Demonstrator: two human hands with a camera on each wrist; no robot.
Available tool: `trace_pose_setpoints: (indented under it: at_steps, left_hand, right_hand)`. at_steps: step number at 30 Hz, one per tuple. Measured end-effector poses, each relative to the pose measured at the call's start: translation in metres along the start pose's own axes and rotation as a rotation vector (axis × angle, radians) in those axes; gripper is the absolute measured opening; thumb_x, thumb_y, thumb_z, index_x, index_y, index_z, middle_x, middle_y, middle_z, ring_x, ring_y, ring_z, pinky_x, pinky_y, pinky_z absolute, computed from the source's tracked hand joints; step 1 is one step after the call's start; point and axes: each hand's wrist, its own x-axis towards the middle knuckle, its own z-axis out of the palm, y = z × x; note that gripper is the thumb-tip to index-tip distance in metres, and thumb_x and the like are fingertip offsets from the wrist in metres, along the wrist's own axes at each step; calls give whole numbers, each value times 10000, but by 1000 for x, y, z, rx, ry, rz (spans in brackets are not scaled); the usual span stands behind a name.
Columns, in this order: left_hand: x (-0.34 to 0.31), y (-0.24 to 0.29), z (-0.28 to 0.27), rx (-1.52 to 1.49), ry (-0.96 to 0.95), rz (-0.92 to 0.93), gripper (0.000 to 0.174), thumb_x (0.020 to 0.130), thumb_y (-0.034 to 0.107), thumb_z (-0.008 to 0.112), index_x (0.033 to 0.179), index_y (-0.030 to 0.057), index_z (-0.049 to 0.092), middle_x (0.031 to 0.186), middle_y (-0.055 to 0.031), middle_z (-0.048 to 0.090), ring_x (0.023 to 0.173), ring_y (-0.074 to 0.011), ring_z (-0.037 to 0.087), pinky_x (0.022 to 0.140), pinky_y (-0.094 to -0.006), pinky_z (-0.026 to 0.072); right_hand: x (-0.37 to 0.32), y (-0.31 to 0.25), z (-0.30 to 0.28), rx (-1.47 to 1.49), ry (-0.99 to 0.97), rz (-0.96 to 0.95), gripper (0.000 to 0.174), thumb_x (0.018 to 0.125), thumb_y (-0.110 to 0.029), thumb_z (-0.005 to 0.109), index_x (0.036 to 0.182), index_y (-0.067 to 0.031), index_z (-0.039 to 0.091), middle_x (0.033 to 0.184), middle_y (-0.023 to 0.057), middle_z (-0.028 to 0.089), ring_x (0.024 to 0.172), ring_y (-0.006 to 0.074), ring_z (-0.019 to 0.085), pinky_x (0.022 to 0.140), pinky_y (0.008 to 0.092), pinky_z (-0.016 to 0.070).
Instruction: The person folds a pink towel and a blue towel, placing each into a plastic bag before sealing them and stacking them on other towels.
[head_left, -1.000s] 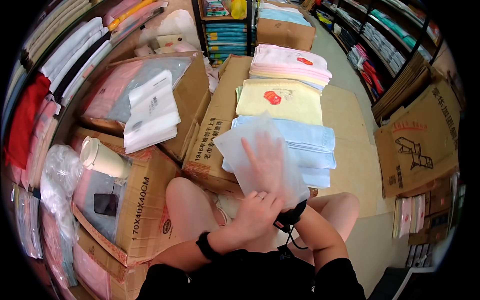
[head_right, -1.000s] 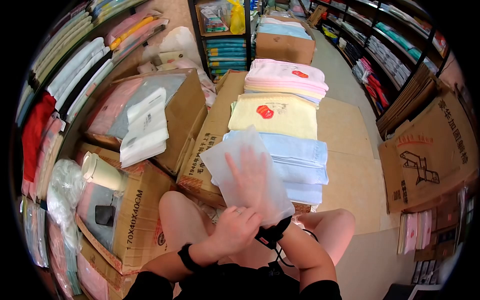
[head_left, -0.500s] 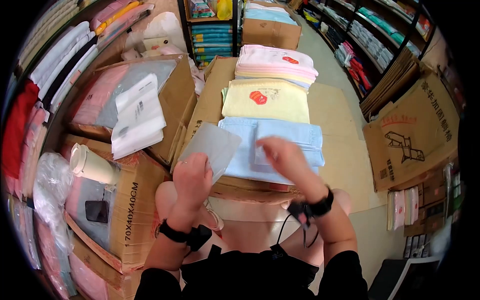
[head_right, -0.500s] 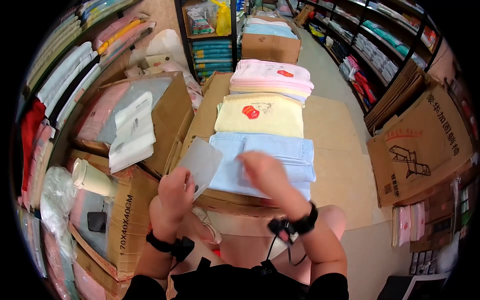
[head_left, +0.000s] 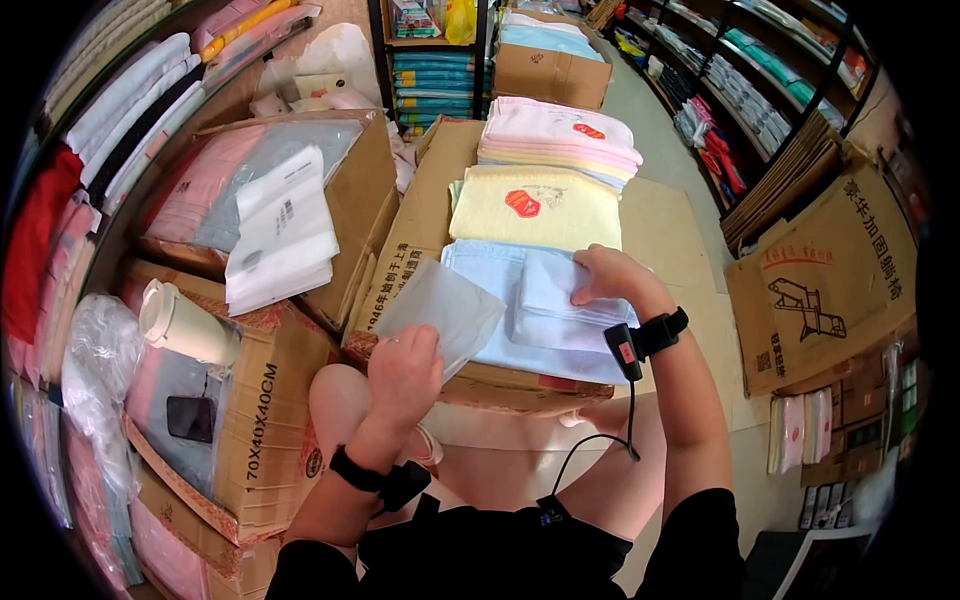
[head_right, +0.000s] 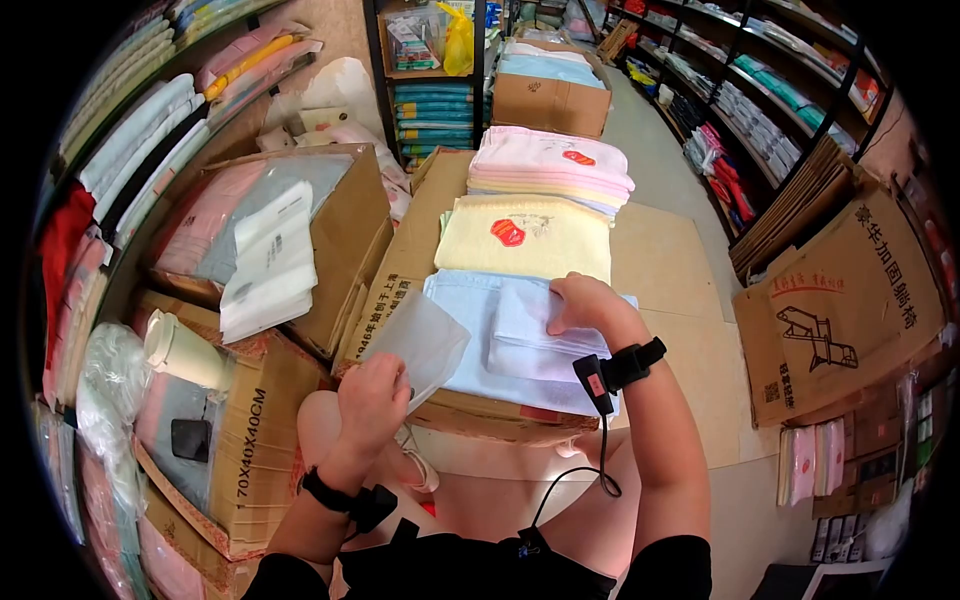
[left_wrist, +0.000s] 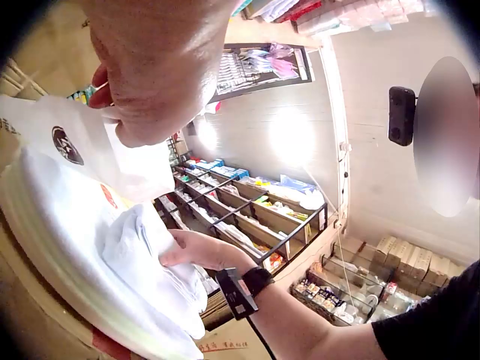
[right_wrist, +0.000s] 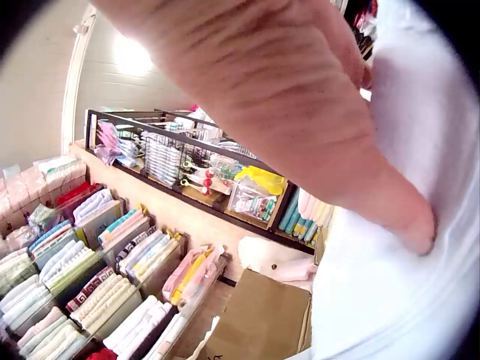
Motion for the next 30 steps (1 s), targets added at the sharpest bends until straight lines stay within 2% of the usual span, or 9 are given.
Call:
trace_pose_setpoints:
  at_steps: [3,7,9,11,15,16,22,27,30]
  left_hand:
    - [1,1,1,-16,9,-6,120,683,39,582,762,64,496,682,-91,513,623,-291,512,555,-369,378]
    - [0,4,2,-50,-13,-25,120,683,41,584,772,62,506,691,-88,525,631,-284,519,557,-365,379]
    - [-1,3,6,-50,-25,-33,118,685,42,584,773,61,508,693,-90,527,632,-284,522,558,-366,382]
    - [0,3,7,-44,-30,-41,116,686,43,585,774,60,510,696,-91,530,634,-284,524,559,-367,384]
    - [1,3,10,-93,-48,-32,117,711,54,564,766,65,462,694,-85,496,666,-278,522,577,-374,388]
    - [1,3,11,-101,-42,-23,115,713,53,564,765,65,462,691,-86,495,663,-280,523,575,-376,390]
    - [4,4,15,-105,-47,-38,95,707,49,576,768,58,503,686,-97,520,624,-287,526,555,-367,402]
    - [10,3,1,-62,-33,-49,92,718,56,568,760,61,487,678,-95,517,620,-294,523,550,-376,399]
    - [19,-1,-8,-60,-3,-47,98,729,61,560,753,64,464,679,-94,505,621,-302,513,548,-381,389]
  right_hand:
    - [-1,3,3,123,33,-101,449,546,-216,713,933,-21,592,852,203,598,828,336,571,731,371,460]
    - [-14,-8,3,109,161,-142,469,566,-199,705,981,-40,555,788,193,597,786,342,577,692,387,457]
    - [-25,-21,4,-29,296,0,483,664,-139,635,1125,-84,503,801,154,602,774,306,575,655,380,451]
    - [-26,-16,35,-288,489,-213,482,744,-75,511,1214,-146,433,822,96,600,676,264,570,618,347,423]
    - [-43,-33,72,-534,726,-290,553,744,-64,471,1285,-158,400,1018,153,519,823,280,519,698,361,404]
    - [-46,-33,74,-599,676,-275,609,756,-189,549,1326,-138,341,1107,215,472,913,323,482,754,388,392]
    - [-41,-30,69,-595,553,-140,946,610,-507,684,1362,-124,255,1184,213,457,949,329,492,789,399,392]
    - [-17,-10,59,-540,390,-143,859,668,-417,681,1352,-101,267,1129,180,514,886,290,549,759,404,421]
    - [-30,-5,32,-138,329,-86,708,749,-281,640,1333,-68,300,1039,146,572,877,245,567,746,346,449]
